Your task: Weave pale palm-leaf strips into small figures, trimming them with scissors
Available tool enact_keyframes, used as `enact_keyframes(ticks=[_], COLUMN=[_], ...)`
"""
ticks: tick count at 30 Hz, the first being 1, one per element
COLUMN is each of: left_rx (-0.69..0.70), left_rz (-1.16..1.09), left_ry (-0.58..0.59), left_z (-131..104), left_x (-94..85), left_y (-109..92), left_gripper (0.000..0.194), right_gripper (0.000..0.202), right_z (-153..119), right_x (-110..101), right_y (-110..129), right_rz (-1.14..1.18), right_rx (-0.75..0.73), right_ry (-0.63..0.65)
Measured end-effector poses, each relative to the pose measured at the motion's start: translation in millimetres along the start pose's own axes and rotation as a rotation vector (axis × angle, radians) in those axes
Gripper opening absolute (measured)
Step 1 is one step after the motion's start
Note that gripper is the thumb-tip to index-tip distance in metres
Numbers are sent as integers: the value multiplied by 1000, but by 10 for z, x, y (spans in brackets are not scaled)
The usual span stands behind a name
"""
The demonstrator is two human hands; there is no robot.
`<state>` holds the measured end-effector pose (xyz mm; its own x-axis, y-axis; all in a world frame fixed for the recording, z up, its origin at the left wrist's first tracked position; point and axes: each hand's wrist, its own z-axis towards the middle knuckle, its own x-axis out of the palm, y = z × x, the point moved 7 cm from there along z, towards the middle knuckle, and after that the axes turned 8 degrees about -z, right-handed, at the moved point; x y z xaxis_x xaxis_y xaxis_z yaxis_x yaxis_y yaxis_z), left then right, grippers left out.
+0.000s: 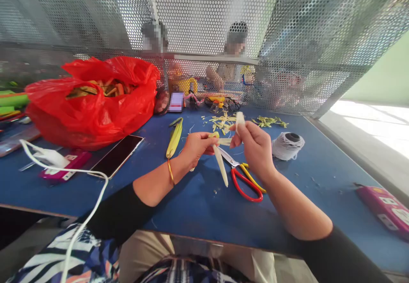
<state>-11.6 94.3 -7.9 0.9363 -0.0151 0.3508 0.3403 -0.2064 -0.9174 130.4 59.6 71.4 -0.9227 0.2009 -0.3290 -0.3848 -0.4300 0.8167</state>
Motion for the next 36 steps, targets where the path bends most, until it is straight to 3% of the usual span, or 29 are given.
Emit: enact_keyframes(ticks=[4, 9, 19, 24, 30, 36], left_rx=[17, 20, 70, 131, 153, 113], left_rz=[1, 15, 66, 162, 253, 280], left_ry=[28, 39, 61, 69, 134, 177], left_z=[1, -8, -85, -110, -141, -162], left_x=[23, 37, 100, 134, 187, 221], left_y=[-6, -9, -38, -68, -71, -37], left_gripper=[12, 2, 9, 14, 17, 16], right_gripper=[34, 29, 34, 15, 28, 11], right_z=[17, -24, -27, -13, 22, 36], right_x=[128, 217, 237, 215, 173, 131], right_y=[-226, -370, -440, -419, -348, -423], right_rz=[-209, -293, -381, -269, -322, -284], right_rx=[200, 311, 271, 269, 196, 272], right_ry=[227, 360, 315, 213, 197, 192])
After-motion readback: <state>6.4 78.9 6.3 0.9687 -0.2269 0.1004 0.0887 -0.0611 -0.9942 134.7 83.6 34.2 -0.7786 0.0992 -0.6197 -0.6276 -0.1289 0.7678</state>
